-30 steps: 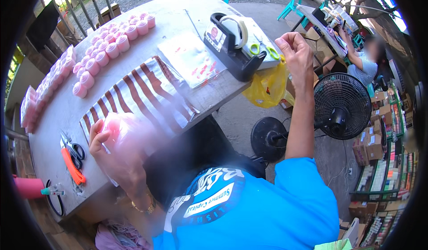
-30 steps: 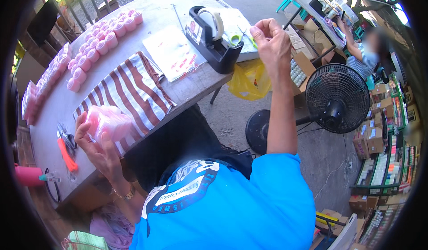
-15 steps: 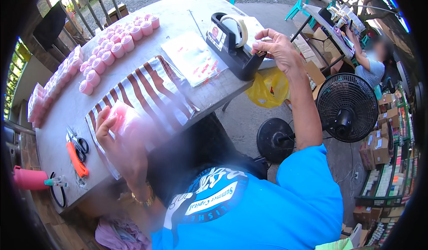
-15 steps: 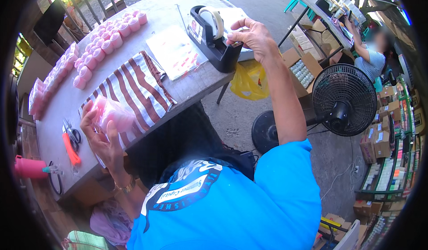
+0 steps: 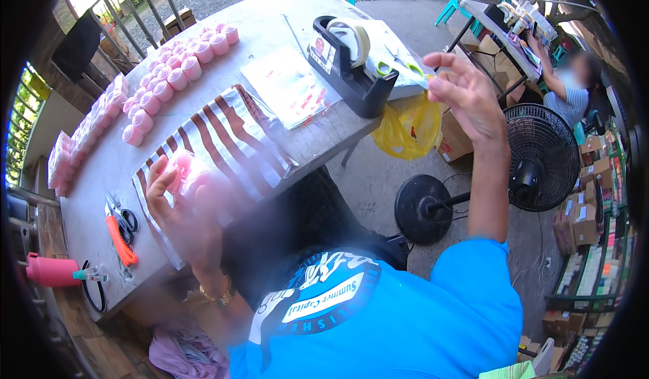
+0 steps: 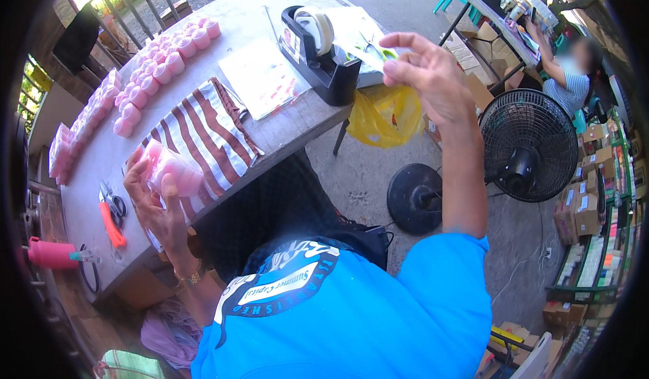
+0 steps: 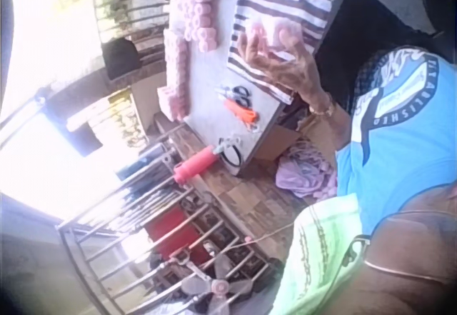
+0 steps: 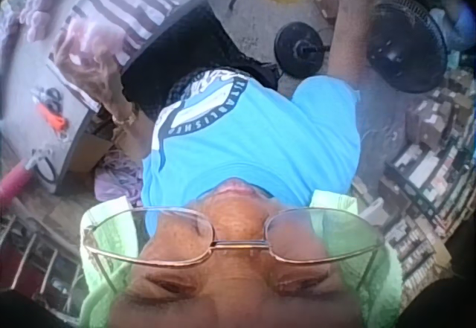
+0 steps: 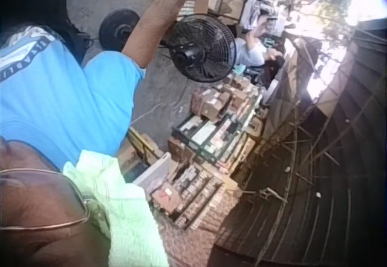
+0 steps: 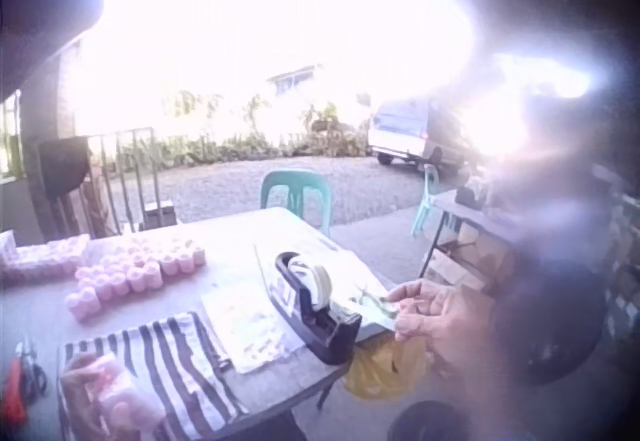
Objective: The person places pink cotton balls into small clear plastic bags, folds the top, and seals each bag with a piece of tape. The sealed bags are then placed on the table in a row.
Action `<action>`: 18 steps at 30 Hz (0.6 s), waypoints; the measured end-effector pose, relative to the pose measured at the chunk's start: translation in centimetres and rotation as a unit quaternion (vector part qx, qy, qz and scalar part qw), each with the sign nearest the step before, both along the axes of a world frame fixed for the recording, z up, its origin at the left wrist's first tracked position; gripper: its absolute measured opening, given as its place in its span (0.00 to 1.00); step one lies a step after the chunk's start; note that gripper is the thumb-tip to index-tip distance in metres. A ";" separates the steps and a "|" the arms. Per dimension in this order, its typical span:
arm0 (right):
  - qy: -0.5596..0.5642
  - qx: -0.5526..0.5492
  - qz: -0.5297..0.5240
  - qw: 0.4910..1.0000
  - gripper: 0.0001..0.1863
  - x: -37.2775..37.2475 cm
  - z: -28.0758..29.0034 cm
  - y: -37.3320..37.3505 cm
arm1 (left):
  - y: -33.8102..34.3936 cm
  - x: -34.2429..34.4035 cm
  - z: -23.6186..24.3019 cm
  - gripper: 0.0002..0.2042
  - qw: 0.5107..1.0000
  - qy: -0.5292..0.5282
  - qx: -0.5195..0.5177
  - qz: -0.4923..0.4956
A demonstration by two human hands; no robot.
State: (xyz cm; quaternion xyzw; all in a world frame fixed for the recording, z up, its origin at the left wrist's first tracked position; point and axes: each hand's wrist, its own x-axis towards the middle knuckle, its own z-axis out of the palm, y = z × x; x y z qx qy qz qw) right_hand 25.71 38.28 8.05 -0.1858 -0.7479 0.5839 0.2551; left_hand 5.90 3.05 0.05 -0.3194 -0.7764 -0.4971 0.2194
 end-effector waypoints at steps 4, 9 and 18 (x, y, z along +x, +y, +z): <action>-0.004 -0.052 0.002 0.999 0.25 4.6 -1.2 -1.8 | 0.2 0.1 -0.3 0.18 0.997 -0.046 0.049 -0.035; -0.169 0.133 -0.014 0.976 0.39 4.6 -4.4 -2.2 | 0.2 0.1 0.0 0.17 0.998 -0.042 0.033 -0.027; -0.251 0.577 -0.081 0.773 0.45 1.6 -7.6 -2.1 | 0.2 -0.3 -0.2 0.19 1.000 -0.018 -0.007 -0.002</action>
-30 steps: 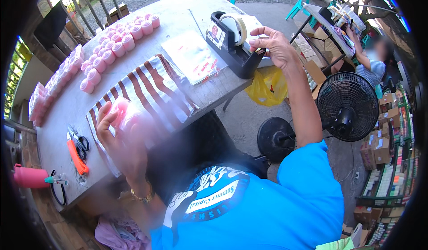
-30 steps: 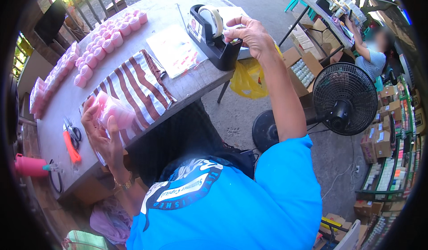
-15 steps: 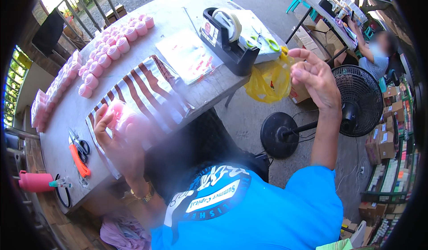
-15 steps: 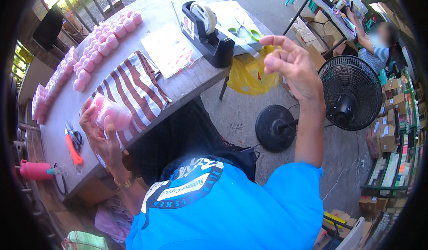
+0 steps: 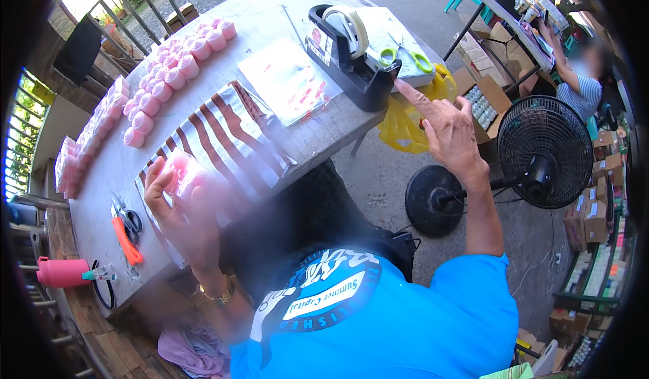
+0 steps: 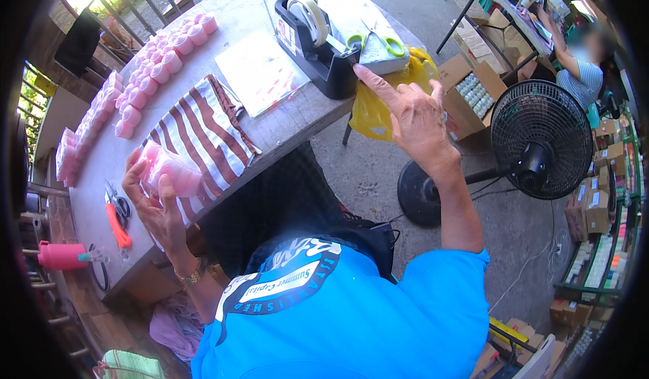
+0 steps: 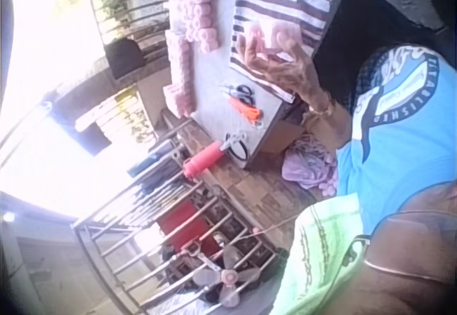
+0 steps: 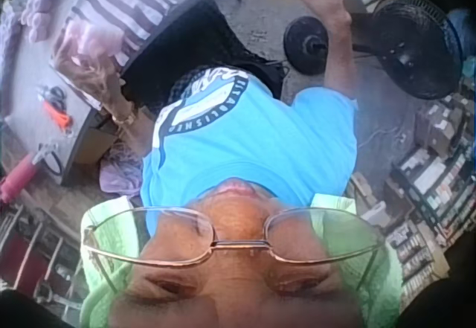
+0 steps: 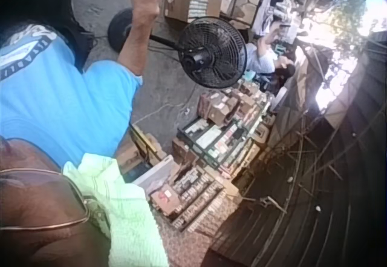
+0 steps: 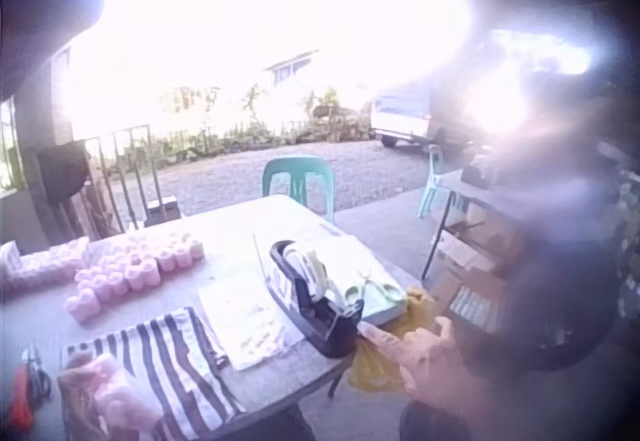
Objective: The person places pink cotton balls into small clear plastic bags, folds the top, and seals each bag with a piece of tape. The sealed bags are then placed on the table in a row.
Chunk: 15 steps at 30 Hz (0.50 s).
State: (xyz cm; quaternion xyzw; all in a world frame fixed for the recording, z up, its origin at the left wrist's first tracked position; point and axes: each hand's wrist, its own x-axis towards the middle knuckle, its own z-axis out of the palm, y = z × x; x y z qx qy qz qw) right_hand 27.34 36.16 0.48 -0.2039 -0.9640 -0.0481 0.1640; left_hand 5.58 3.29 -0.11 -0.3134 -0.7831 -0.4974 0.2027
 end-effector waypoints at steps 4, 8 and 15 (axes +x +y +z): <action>-0.055 0.207 -0.052 0.975 0.44 -0.2 1.3 -1.1 | 0.0 0.0 -0.2 0.19 1.000 -0.008 0.008 -0.005; -0.085 0.225 -0.054 0.969 0.43 0.2 1.5 -1.6 | 0.3 0.2 -0.1 0.19 0.999 -0.024 0.031 -0.013; -0.036 0.059 -0.004 0.998 0.43 0.8 2.3 -2.4 | 0.1 0.2 -0.3 0.20 0.998 -0.026 0.051 -0.025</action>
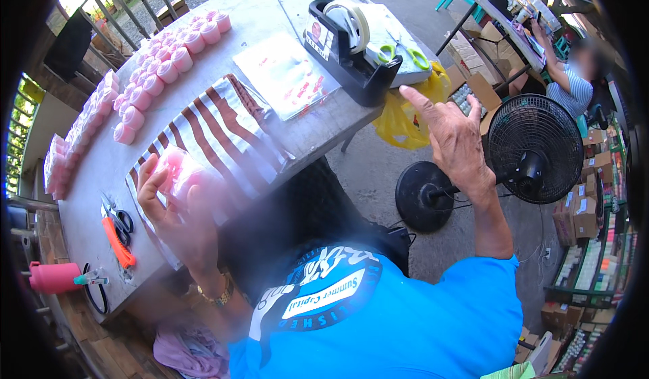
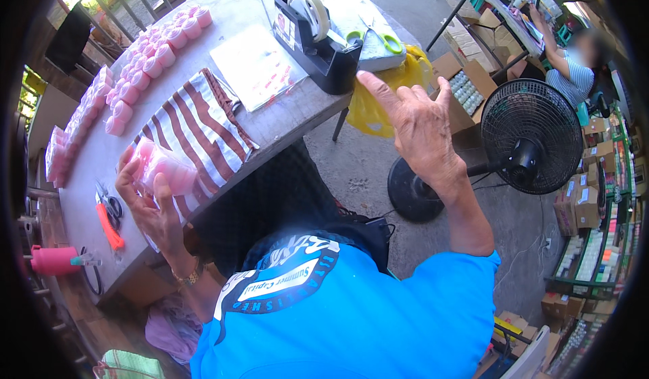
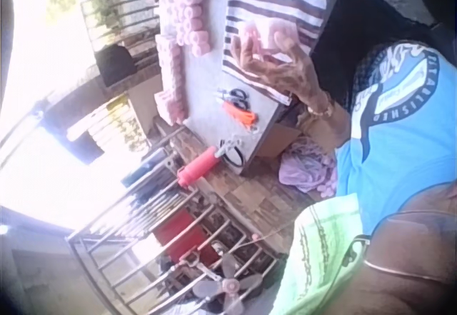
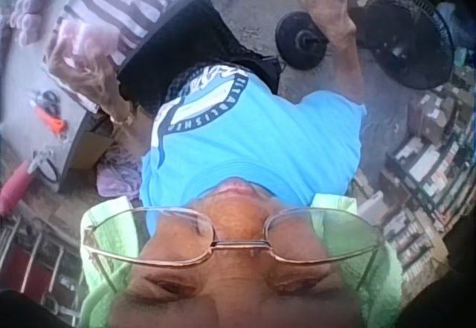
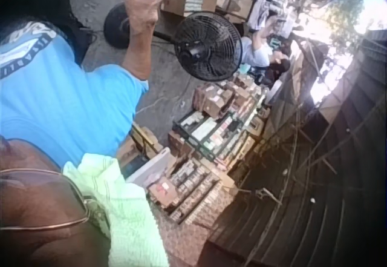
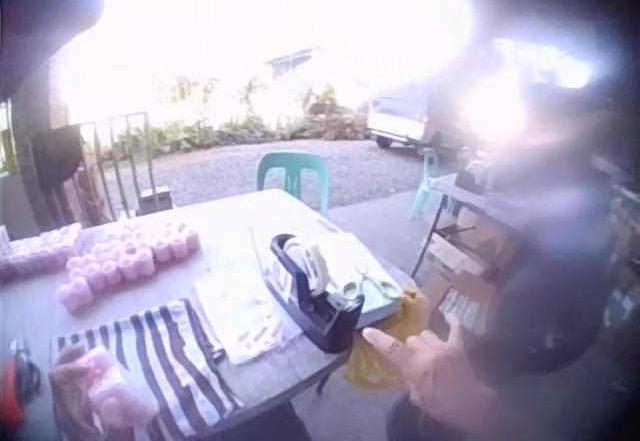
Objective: The person places pink cotton balls into small clear plastic bags, folds the top, and seals each bag with a piece of tape. The sealed bags are then placed on the table in a row.
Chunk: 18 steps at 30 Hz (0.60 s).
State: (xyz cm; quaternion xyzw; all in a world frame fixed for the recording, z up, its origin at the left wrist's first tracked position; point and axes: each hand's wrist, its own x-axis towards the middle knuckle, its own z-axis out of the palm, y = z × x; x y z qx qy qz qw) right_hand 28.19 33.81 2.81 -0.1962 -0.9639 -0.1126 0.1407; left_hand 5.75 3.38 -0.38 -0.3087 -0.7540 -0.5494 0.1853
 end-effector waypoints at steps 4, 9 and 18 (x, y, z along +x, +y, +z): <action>0.010 -0.013 0.002 1.000 0.45 0.4 -0.1 0.5 | -0.1 0.1 0.2 0.20 1.000 0.003 0.001 -0.004; -0.072 0.032 -0.061 0.995 0.43 -0.3 0.4 0.3 | -0.1 -0.1 -0.1 0.20 1.000 0.005 0.013 -0.003; -0.091 0.200 -0.117 0.968 0.43 -1.6 -0.3 -0.7 | -0.4 0.0 -0.2 0.21 1.000 0.010 0.017 0.006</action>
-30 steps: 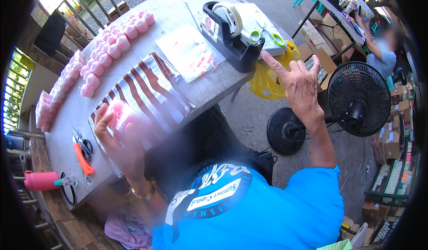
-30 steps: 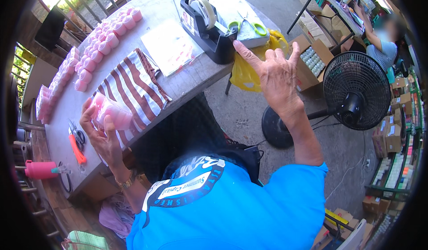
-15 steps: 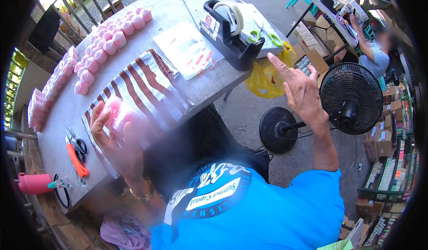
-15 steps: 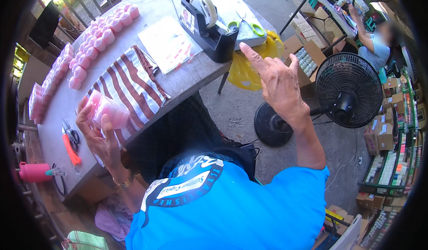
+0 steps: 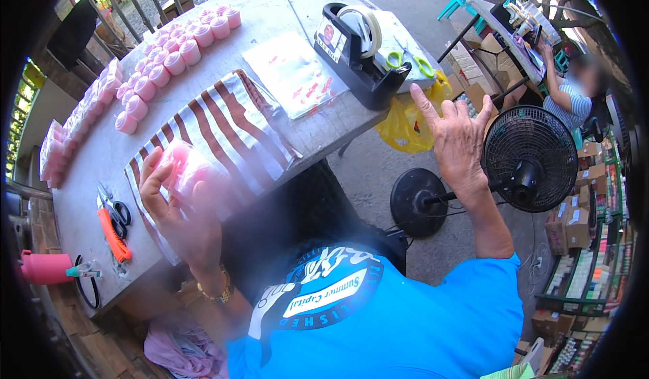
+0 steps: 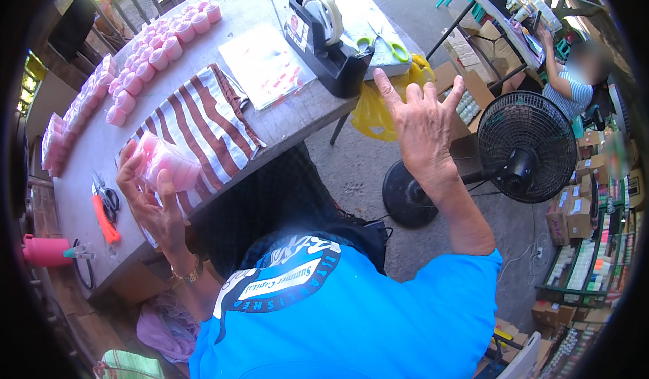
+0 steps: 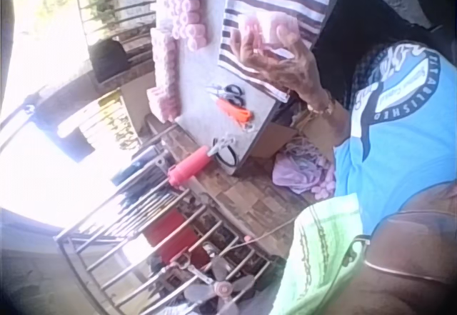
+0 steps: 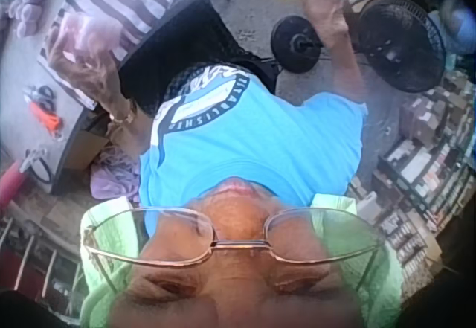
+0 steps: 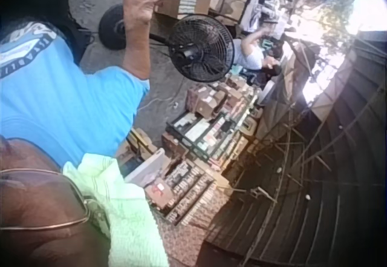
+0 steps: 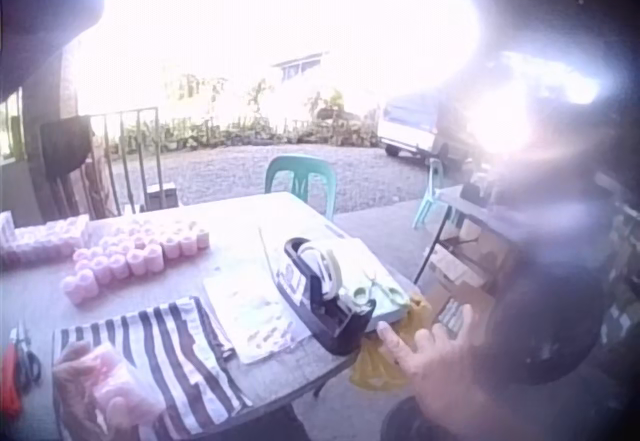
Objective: The person places pink cotton balls into small clear plastic bags, folds the top, and seals each bag with a piece of tape. The sealed bags are then placed on the table in a row.
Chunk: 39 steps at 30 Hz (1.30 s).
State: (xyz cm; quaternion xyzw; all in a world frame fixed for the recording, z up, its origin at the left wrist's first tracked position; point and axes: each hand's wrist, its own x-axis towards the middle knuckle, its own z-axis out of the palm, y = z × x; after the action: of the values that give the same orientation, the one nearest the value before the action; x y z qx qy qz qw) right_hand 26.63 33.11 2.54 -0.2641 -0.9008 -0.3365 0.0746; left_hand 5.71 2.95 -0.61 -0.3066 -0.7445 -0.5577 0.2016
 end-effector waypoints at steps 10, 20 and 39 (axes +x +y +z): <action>-0.030 0.039 -0.011 0.999 0.41 -0.4 0.9 0.3 | -0.1 0.1 0.0 0.21 1.000 -0.008 0.004 0.000; 0.055 -0.575 0.035 0.815 0.38 0.2 3.3 -0.7 | -0.6 0.6 -0.2 0.20 0.997 0.039 -0.051 0.052; -0.136 -0.775 0.292 0.543 0.35 -19.7 12.6 -12.4 | 0.8 2.1 -2.2 0.28 0.989 0.118 0.064 0.057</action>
State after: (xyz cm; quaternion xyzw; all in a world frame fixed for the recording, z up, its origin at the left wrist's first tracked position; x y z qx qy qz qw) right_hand 6.93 20.72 15.13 0.1071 -0.8375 0.5015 -0.1888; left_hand 7.79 3.70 -2.77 -0.3141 -0.6942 -0.5520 0.3387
